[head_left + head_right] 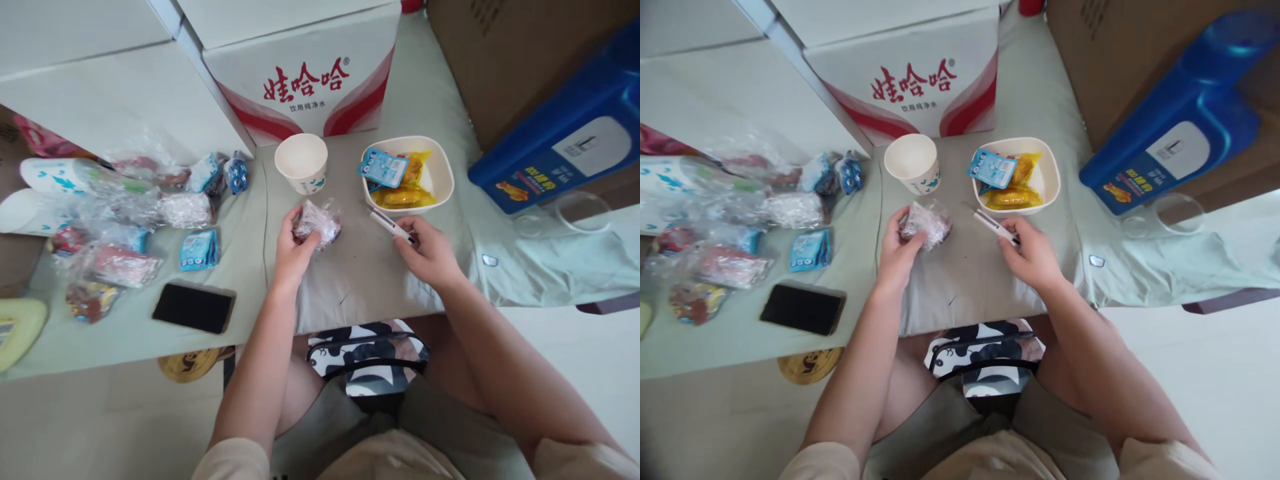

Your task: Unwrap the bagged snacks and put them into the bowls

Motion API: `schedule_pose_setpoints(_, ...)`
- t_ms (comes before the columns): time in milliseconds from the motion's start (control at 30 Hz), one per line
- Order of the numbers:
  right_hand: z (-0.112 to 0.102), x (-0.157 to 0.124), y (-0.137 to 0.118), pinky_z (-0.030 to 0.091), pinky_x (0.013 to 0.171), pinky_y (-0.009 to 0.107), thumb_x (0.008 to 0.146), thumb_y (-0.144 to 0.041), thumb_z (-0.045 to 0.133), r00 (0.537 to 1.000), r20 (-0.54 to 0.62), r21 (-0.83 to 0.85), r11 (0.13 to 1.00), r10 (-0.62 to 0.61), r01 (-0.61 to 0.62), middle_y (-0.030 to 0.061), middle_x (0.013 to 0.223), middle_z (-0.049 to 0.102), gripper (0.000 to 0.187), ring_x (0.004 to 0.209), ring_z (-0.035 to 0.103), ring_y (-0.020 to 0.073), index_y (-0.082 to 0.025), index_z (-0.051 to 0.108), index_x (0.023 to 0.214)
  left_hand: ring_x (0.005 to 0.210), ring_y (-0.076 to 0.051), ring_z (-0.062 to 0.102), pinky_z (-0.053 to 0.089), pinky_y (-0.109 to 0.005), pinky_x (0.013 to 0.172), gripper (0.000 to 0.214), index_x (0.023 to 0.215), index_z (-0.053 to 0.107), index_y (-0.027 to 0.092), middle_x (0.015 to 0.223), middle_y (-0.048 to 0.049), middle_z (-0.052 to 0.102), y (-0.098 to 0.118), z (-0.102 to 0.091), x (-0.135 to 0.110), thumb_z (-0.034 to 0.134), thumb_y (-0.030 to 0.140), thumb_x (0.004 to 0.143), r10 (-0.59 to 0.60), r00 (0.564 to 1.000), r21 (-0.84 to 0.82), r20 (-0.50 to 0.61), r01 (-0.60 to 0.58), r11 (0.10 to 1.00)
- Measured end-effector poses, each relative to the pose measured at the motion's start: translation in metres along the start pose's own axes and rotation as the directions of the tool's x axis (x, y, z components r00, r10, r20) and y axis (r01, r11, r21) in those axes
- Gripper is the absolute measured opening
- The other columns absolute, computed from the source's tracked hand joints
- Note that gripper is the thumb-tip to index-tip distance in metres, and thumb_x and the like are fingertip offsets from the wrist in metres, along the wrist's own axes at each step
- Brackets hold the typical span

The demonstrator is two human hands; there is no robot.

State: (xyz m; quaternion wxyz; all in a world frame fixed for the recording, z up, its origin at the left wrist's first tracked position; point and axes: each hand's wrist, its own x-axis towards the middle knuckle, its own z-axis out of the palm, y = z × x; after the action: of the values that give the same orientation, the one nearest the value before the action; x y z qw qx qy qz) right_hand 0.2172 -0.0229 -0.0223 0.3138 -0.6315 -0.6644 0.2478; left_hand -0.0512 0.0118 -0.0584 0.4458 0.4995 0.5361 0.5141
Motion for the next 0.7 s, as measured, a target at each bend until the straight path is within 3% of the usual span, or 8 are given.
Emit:
schedule_pose_setpoints(133, 0.014, -0.006, -0.017, 0.046, 0.062, 0.03, 0.084, -0.036, 0.06, 0.994, 0.081, 0.085, 0.994, -0.079, 0.072, 0.0055, 0.09, 0.073, 0.022, 0.065, 0.061, 0.0179, -0.022, 0.065, 0.101, 0.117, -0.026, 0.067, 0.053, -0.04, 0.104, 0.073, 0.141, 0.053, 0.024, 0.138, -0.0123, 0.064, 0.004, 0.003, -0.006, 0.083, 0.036, 0.075, 0.025, 0.994, 0.164, 0.107, -0.042, 0.986)
schedule_pose_setpoints(233, 0.019, -0.007, -0.026, 0.047, 0.066, 0.03, 0.089, -0.04, 0.058, 0.989, 0.086, 0.128, 0.986, -0.117, 0.105, 0.0049, 0.084, 0.072, 0.022, 0.07, 0.064, 0.0193, -0.023, 0.068, 0.099, 0.12, -0.025, 0.065, 0.049, -0.039, 0.106, 0.057, 0.135, 0.059, 0.022, 0.136, -0.0119, 0.066, 0.014, 0.005, -0.01, 0.076, 0.035, 0.081, 0.005, 0.995, 0.197, 0.105, -0.026, 0.98)
schedule_pose_setpoints(400, 0.02, -0.009, -0.03, 0.045, 0.062, 0.03, 0.097, -0.043, 0.049, 0.983, 0.127, 0.216, 0.971, -0.129, 0.099, 0.0014, 0.064, 0.063, 0.03, 0.061, 0.058, 0.0166, -0.023, 0.067, 0.086, 0.097, -0.02, 0.068, 0.053, -0.03, 0.085, 0.039, 0.121, 0.066, 0.023, 0.111, -0.0055, 0.074, 0.027, 0.001, -0.012, 0.066, 0.041, 0.086, -0.118, 0.992, 0.09, 0.037, 0.114, 0.989)
schedule_pose_setpoints(467, 0.022, -0.011, -0.029, 0.044, 0.059, 0.028, 0.097, -0.043, 0.051, 0.987, 0.139, 0.3, 0.953, -0.085, 0.04, -0.0004, 0.065, 0.064, 0.025, 0.057, 0.055, 0.0149, -0.023, 0.067, 0.095, 0.088, -0.018, 0.067, 0.052, -0.028, 0.077, 0.038, 0.119, 0.067, 0.024, 0.102, -0.0033, 0.073, 0.027, -0.002, -0.011, 0.065, 0.042, 0.086, -0.175, 0.984, 0.044, 0.029, 0.173, 0.984)
schedule_pose_setpoints(567, 0.025, -0.013, -0.029, 0.04, 0.052, 0.026, 0.094, -0.042, 0.057, 0.983, 0.185, 0.544, 0.834, -0.014, -0.091, -0.0039, 0.068, 0.064, 0.023, 0.051, 0.05, 0.0123, -0.025, 0.06, 0.11, 0.087, -0.018, 0.067, 0.051, -0.026, 0.074, 0.033, 0.113, 0.07, 0.023, 0.097, -0.0023, 0.073, 0.026, -0.004, -0.011, 0.063, 0.04, 0.084, -0.2, 0.979, -0.039, 0.032, 0.201, 0.979)
schedule_pose_setpoints(700, 0.019, -0.013, -0.035, 0.04, 0.05, 0.028, 0.087, -0.044, 0.059, 0.965, 0.262, 0.806, 0.548, 0.01, -0.224, -0.0034, 0.066, 0.061, 0.019, 0.047, 0.048, 0.012, -0.025, 0.055, 0.089, 0.099, -0.022, 0.07, 0.055, -0.029, 0.079, 0.034, 0.102, 0.071, 0.02, 0.1, -0.0053, 0.076, 0.028, -0.002, -0.01, 0.059, 0.047, 0.085, -0.257, 0.965, -0.157, 0.06, 0.263, 0.952)
